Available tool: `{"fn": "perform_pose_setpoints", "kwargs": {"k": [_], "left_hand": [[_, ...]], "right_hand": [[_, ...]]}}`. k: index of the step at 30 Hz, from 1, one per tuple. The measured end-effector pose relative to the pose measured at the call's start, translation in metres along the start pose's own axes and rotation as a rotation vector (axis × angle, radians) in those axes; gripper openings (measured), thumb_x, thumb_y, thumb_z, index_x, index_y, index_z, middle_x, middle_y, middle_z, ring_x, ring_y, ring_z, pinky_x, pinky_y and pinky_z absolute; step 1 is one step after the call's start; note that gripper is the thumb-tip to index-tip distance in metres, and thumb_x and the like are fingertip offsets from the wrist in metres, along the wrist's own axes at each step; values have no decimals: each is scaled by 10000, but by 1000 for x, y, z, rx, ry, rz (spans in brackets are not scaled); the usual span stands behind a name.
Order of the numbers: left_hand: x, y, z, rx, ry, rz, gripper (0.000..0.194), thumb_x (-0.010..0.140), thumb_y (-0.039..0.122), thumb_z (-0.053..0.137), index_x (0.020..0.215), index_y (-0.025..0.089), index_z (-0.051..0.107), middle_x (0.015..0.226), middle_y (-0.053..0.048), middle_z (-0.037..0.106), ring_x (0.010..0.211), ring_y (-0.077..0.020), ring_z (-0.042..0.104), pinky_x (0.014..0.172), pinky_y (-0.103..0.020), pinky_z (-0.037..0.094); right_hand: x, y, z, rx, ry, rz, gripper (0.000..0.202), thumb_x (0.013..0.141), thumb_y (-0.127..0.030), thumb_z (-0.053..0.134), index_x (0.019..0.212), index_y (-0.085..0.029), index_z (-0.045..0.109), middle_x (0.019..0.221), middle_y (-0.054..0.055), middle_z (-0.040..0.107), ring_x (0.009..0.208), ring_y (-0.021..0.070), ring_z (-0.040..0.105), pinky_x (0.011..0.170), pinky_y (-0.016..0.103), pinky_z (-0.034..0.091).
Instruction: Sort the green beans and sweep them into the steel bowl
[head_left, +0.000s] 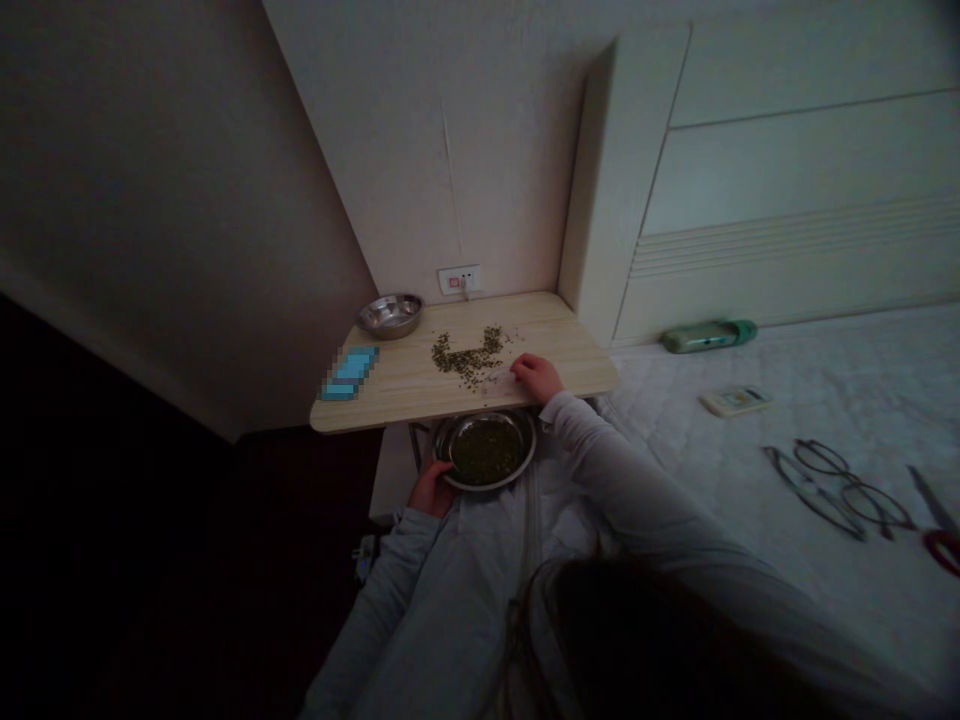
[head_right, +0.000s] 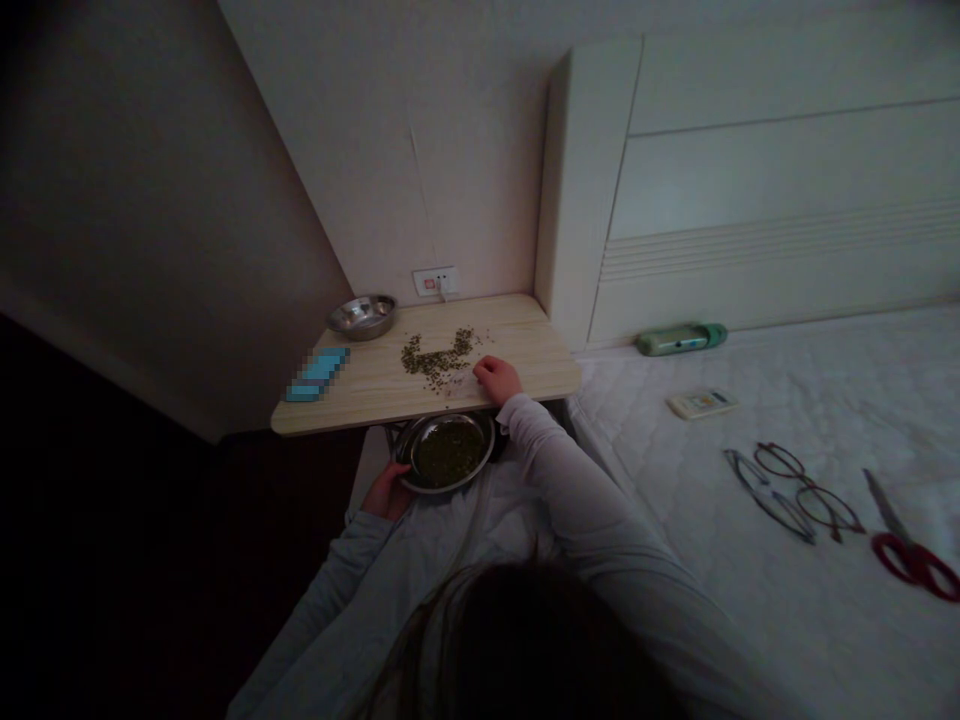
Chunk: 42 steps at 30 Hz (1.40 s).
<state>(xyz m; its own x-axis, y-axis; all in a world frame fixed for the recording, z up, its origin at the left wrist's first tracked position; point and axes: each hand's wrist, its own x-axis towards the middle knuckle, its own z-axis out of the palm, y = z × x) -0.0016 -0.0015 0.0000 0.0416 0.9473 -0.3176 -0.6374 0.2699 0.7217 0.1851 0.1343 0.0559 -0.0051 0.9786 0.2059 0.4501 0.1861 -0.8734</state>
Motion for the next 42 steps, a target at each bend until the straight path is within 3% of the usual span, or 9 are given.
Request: {"fn": "perform_pose_setpoints", "kwargs": {"k": [42], "left_hand": [[1, 0, 0, -8, 12, -18, 425, 584, 107, 465, 997, 205, 486, 870, -27, 608, 910, -219, 501, 744, -352, 419]], "right_hand": [[0, 1, 1, 5, 12, -13, 189, 598, -307, 413, 599, -160, 530, 501, -39, 503, 532, 74, 438, 551, 201, 325]]}}
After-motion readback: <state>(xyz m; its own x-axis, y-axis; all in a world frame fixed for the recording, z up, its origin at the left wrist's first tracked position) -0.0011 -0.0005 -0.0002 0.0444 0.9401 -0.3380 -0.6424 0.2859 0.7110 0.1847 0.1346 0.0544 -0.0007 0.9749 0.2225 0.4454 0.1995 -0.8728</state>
